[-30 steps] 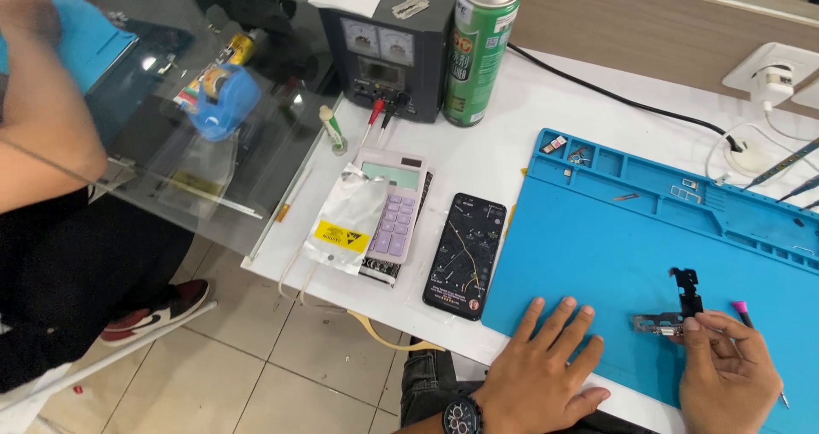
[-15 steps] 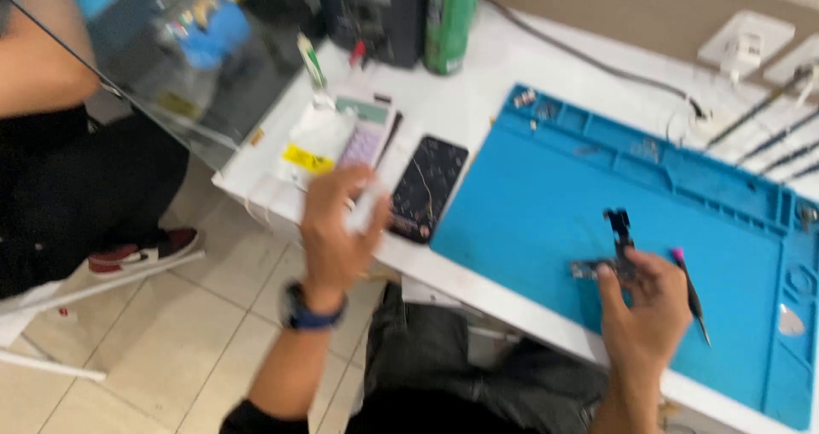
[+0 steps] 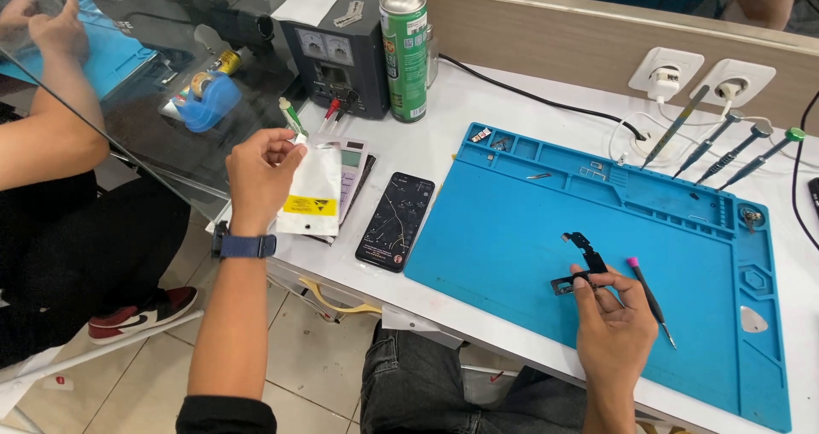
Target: Preparing a new mobile phone component by removing it from its anti-static packaging and inspecting it at a repair station.
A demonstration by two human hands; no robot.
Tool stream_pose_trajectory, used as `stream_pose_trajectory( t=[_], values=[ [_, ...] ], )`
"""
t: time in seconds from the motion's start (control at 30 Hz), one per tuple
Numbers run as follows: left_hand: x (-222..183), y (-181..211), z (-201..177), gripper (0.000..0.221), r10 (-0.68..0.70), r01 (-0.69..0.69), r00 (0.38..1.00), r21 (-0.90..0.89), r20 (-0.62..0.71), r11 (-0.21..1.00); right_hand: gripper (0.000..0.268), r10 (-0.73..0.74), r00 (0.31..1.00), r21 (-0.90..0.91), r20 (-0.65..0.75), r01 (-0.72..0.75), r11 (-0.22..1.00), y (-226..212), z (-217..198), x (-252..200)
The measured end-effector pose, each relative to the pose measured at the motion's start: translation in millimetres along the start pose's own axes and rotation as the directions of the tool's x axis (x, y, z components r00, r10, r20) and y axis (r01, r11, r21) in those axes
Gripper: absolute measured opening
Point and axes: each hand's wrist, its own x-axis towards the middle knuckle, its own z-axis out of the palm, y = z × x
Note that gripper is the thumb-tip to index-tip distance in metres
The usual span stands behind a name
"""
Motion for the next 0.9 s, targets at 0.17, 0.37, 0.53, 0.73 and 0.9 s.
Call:
stream_pose_trajectory(
  t=[0.17,0.37,0.53,0.73,0.9],
  values=[
    [-81,62,-17,0.030,0.169,-0.120,0.981,-0.386,0.094,0.914,0.019,-0.005,0.999,-0.128,0.047,0.011,0.992,-6,4,-3],
    [-198,108,14,0.023,0.513,-0.361,0.852,-0.591,0.106,0.721,0.066,-0.326,0.916,0.016,0.232,0.332,0.943,-36,1,-64],
    [-242,134,18,0.008,0.494,-0.204,0.839,-0.710,0.228,0.674,0.013,-0.234,0.966,0.199,0.106,0.211,0.957,-39,0,-102],
    [-262,116,33,0.011,0.259,0.223,0.868,-0.799,0.423,0.558,0.019,-0.115,0.983,0.338,0.145,0.060,0.939,-14,-11,-121],
    [-262,87,29,0.021,0.047,0.218,0.961,-0.851,0.273,0.478,0.023,-0.031,0.999,0.343,-0.009,0.032,0.939,4,-41,-121]
  ],
)
